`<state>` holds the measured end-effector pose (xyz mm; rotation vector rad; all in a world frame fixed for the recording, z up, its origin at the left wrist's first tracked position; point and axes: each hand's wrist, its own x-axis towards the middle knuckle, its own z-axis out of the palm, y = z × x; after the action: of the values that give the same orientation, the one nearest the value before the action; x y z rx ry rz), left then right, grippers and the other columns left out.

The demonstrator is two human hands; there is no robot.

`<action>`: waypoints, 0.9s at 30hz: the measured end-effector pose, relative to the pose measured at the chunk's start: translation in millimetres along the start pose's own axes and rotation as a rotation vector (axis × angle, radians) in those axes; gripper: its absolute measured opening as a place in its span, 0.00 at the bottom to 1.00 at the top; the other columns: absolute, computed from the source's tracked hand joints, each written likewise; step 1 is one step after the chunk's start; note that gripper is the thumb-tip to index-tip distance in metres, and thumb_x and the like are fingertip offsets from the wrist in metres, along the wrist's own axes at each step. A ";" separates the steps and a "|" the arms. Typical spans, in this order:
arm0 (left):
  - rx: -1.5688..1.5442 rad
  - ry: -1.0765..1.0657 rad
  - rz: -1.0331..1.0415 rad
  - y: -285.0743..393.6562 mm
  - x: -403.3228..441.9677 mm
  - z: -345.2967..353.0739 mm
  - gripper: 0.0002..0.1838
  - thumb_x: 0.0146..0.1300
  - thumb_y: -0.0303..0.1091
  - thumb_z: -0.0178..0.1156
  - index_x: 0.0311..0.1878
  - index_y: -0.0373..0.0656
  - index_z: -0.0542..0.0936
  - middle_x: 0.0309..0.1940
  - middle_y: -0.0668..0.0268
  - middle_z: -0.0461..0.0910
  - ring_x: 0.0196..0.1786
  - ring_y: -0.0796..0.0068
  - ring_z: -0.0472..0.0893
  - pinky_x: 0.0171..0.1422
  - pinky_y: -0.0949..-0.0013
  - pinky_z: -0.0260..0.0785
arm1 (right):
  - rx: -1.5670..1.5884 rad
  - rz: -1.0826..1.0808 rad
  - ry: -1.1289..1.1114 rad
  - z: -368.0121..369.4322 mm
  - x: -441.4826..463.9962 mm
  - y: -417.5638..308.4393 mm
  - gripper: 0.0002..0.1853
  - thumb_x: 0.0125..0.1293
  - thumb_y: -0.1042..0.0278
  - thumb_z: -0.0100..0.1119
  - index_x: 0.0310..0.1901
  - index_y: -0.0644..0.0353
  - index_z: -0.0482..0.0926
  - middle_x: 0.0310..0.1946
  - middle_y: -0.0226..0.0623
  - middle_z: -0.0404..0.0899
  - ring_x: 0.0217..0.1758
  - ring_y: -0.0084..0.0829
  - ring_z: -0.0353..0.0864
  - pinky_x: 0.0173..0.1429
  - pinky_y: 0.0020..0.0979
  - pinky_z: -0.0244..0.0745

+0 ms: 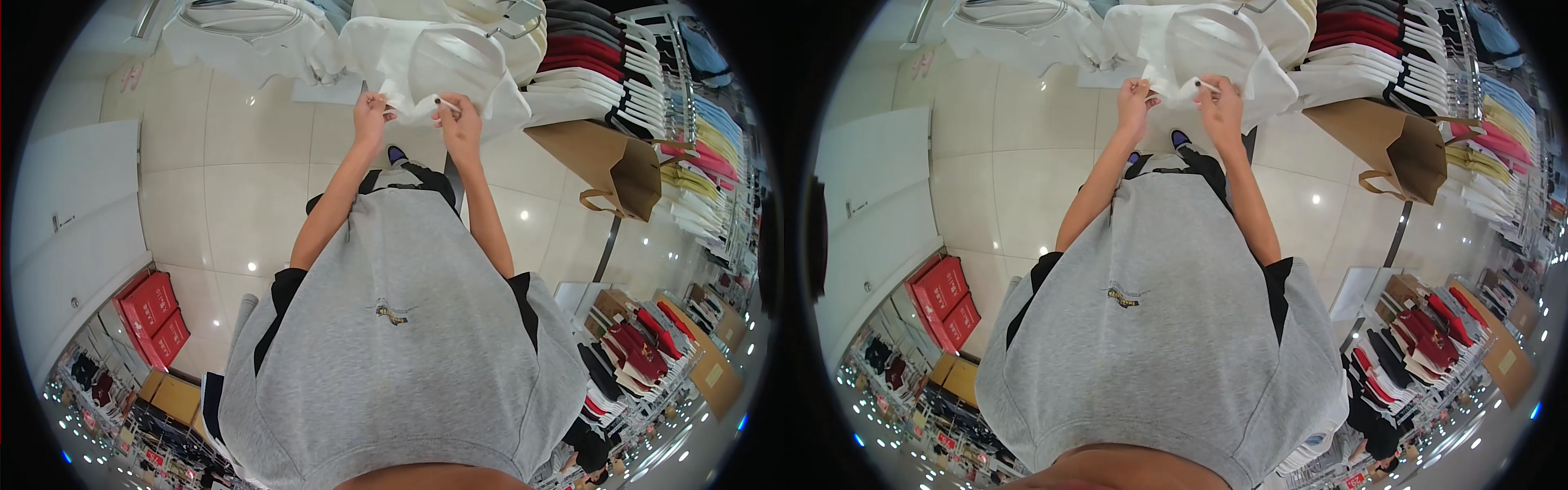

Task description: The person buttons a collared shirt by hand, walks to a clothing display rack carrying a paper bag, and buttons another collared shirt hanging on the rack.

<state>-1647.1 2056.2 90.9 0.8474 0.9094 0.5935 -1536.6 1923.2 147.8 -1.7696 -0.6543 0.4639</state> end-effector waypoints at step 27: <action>0.250 -0.211 0.045 -20.7 -23.2 18.7 0.08 0.70 0.32 0.54 0.40 0.36 0.74 0.32 0.64 0.78 0.34 0.77 0.78 0.39 0.72 0.75 | -0.048 0.180 0.045 43.6 -15.8 28.9 0.13 0.68 0.64 0.55 0.35 0.68 0.79 0.23 0.40 0.79 0.25 0.27 0.79 0.31 0.29 0.72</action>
<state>-1640.6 2020.5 90.0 1.1355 0.7820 0.4240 -1569.7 1939.3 107.4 -1.8880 -0.4802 0.5327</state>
